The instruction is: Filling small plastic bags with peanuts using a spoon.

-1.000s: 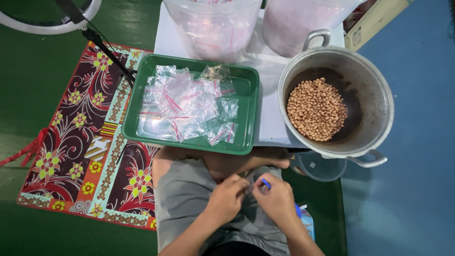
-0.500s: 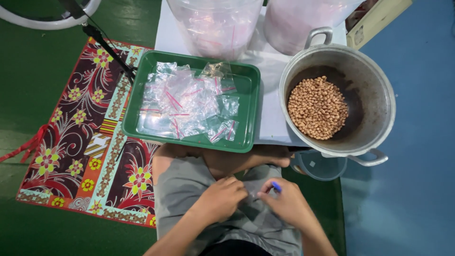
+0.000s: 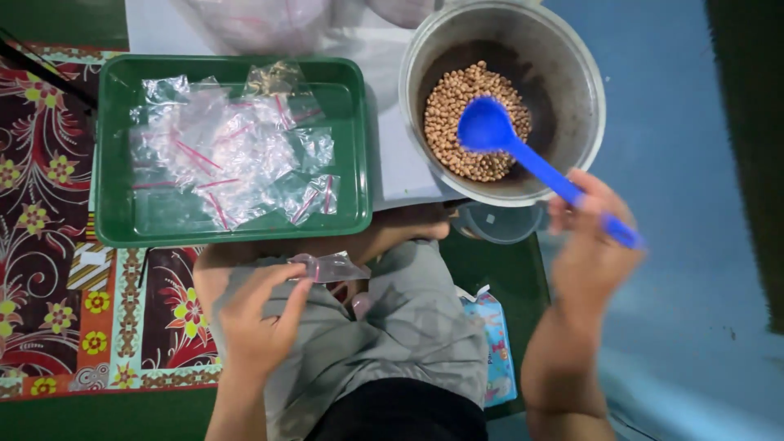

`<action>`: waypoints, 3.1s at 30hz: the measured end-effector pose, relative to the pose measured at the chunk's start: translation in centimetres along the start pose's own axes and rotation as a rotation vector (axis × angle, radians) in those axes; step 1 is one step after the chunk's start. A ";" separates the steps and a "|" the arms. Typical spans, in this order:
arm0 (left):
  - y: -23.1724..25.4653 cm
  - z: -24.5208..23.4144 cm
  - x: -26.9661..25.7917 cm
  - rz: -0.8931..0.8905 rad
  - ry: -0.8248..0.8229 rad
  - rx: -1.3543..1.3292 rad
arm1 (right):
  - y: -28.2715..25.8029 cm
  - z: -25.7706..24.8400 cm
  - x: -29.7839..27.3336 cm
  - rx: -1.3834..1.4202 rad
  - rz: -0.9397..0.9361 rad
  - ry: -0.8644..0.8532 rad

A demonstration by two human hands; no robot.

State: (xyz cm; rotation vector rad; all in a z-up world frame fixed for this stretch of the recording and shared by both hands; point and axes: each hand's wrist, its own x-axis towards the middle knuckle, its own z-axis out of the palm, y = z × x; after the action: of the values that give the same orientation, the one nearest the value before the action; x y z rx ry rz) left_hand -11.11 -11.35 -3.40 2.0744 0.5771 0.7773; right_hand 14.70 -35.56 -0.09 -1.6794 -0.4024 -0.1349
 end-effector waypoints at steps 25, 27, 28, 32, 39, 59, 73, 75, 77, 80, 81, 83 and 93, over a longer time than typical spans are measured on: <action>1.0 0.0 0.8 -0.023 -0.028 -0.047 | 0.2 3.7 -0.7 -0.444 -0.262 -0.091; 0.9 -0.1 0.7 -0.021 -0.018 -0.015 | 0.3 3.8 -0.7 -0.436 -0.266 -0.091; 0.9 -0.1 0.7 -0.021 -0.018 -0.014 | 0.3 3.8 -0.7 -0.435 -0.266 -0.091; 0.9 -0.2 0.7 -0.020 -0.017 -0.018 | 0.2 4.0 -0.5 -0.435 -0.269 -0.102; 0.8 0.0 0.6 -0.050 -0.017 -0.039 | 1.0 4.1 -0.7 -0.293 -0.138 -0.066; -3.2 0.8 6.3 0.221 0.195 0.546 | 0.5 7.9 -4.8 0.292 -0.068 -0.078; -4.4 2.2 6.9 0.031 0.045 0.403 | 1.1 10.9 -6.4 0.135 -0.728 -0.411; -3.9 1.9 7.0 -0.045 -0.022 0.370 | 2.1 10.9 -6.5 0.215 -0.743 -0.366; -4.0 1.7 6.6 0.017 0.014 0.377 | 2.2 10.1 -6.8 0.224 -0.740 -0.325; -1.1 0.6 6.7 0.125 0.072 0.248 | 2.0 8.6 -7.2 0.255 -0.712 -0.207; 0.3 0.0 6.7 0.166 0.089 0.110 | 1.9 8.1 -7.5 0.273 -0.678 -0.135; 1.3 0.0 6.0 0.197 0.093 0.116 | 0.1 7.2 -7.5 0.371 -0.607 -0.116; 3.8 0.1 2.5 0.161 -0.326 -0.156 | -0.5 8.2 -7.5 -0.004 0.088 -0.920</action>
State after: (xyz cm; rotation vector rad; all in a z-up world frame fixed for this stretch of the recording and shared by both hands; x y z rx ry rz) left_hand -8.77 -11.96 0.50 2.0607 0.1665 0.5376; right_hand 6.44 -28.90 -3.28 -1.6816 -1.0005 0.7292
